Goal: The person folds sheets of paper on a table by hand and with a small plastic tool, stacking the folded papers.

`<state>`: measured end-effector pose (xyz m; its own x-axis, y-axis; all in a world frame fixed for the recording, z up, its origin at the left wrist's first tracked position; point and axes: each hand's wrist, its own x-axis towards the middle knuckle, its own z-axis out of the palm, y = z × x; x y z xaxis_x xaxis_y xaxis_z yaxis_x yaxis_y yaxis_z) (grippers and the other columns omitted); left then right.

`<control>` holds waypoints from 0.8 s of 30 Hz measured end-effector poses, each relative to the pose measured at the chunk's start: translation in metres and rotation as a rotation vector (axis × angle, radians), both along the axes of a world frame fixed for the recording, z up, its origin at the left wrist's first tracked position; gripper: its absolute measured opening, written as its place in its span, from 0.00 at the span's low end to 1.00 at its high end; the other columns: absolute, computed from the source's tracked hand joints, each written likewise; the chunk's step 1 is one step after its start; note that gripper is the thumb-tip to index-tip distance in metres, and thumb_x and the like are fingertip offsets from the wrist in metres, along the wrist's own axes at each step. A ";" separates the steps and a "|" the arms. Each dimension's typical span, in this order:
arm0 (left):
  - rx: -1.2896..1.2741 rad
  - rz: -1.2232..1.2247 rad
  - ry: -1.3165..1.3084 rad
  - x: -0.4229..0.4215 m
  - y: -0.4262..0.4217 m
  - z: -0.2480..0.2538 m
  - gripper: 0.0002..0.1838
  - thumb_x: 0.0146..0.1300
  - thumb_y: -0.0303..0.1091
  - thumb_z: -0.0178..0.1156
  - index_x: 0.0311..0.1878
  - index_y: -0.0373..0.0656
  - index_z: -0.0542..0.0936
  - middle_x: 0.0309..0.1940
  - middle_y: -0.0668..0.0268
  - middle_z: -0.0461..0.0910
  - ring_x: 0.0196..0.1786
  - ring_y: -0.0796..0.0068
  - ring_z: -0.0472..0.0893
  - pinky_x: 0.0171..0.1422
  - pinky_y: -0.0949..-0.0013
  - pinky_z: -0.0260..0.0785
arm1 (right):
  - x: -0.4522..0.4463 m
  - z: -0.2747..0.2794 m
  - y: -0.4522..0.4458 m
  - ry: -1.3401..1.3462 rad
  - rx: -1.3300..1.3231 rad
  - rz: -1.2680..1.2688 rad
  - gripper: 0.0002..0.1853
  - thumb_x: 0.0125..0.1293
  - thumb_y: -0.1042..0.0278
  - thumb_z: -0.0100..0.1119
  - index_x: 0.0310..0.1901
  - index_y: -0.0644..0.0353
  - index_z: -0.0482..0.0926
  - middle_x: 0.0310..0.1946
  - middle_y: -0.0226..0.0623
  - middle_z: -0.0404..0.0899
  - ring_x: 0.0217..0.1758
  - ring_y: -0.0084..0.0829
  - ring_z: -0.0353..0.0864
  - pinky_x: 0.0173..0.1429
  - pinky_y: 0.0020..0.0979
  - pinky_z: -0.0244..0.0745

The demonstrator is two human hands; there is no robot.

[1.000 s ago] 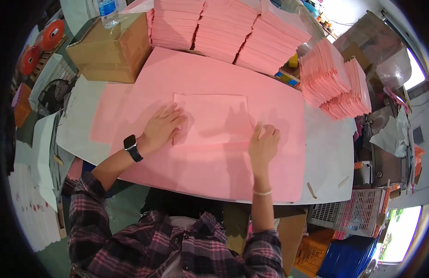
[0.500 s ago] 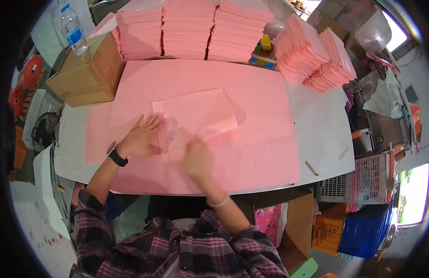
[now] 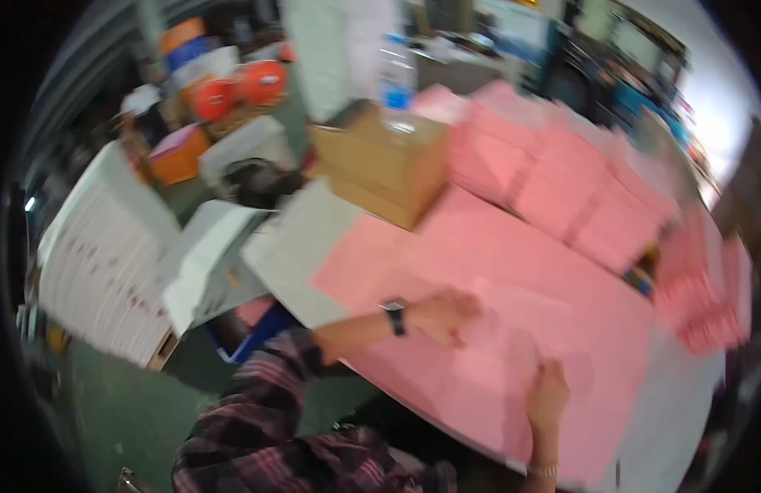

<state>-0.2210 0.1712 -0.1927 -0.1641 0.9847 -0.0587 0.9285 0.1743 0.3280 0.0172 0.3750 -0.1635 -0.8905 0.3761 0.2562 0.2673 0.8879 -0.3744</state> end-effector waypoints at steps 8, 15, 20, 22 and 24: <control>-0.106 0.152 -0.007 0.014 0.001 0.007 0.50 0.50 0.59 0.65 0.73 0.45 0.61 0.77 0.51 0.51 0.79 0.56 0.50 0.79 0.42 0.38 | -0.012 0.019 -0.004 0.125 0.075 0.023 0.09 0.56 0.67 0.61 0.35 0.62 0.76 0.33 0.46 0.76 0.35 0.49 0.77 0.37 0.45 0.72; -0.106 0.117 -0.008 0.010 0.002 -0.008 0.53 0.48 0.59 0.64 0.75 0.44 0.58 0.77 0.51 0.48 0.80 0.55 0.48 0.79 0.39 0.36 | -0.009 0.009 0.041 -0.292 0.159 0.453 0.18 0.63 0.54 0.58 0.51 0.53 0.76 0.48 0.46 0.77 0.44 0.53 0.79 0.44 0.50 0.77; -0.100 0.122 -0.025 0.005 0.004 -0.012 0.53 0.47 0.59 0.64 0.75 0.44 0.58 0.78 0.50 0.47 0.80 0.55 0.48 0.78 0.38 0.36 | -0.020 -0.016 0.073 -0.276 0.388 0.619 0.15 0.63 0.54 0.58 0.48 0.50 0.78 0.44 0.37 0.80 0.38 0.42 0.81 0.36 0.43 0.78; -0.117 0.122 -0.020 0.008 0.003 -0.007 0.53 0.48 0.59 0.63 0.75 0.43 0.57 0.77 0.49 0.48 0.80 0.54 0.48 0.79 0.41 0.36 | -0.026 -0.079 0.106 -0.251 0.057 0.571 0.08 0.63 0.59 0.56 0.38 0.52 0.78 0.33 0.34 0.79 0.30 0.37 0.81 0.31 0.38 0.78; -0.123 0.125 -0.013 0.011 0.001 -0.007 0.52 0.49 0.58 0.63 0.75 0.42 0.57 0.77 0.49 0.48 0.80 0.54 0.48 0.80 0.43 0.37 | -0.030 -0.085 0.108 -0.234 -0.103 0.546 0.06 0.63 0.62 0.55 0.34 0.52 0.78 0.27 0.33 0.79 0.26 0.34 0.81 0.28 0.35 0.78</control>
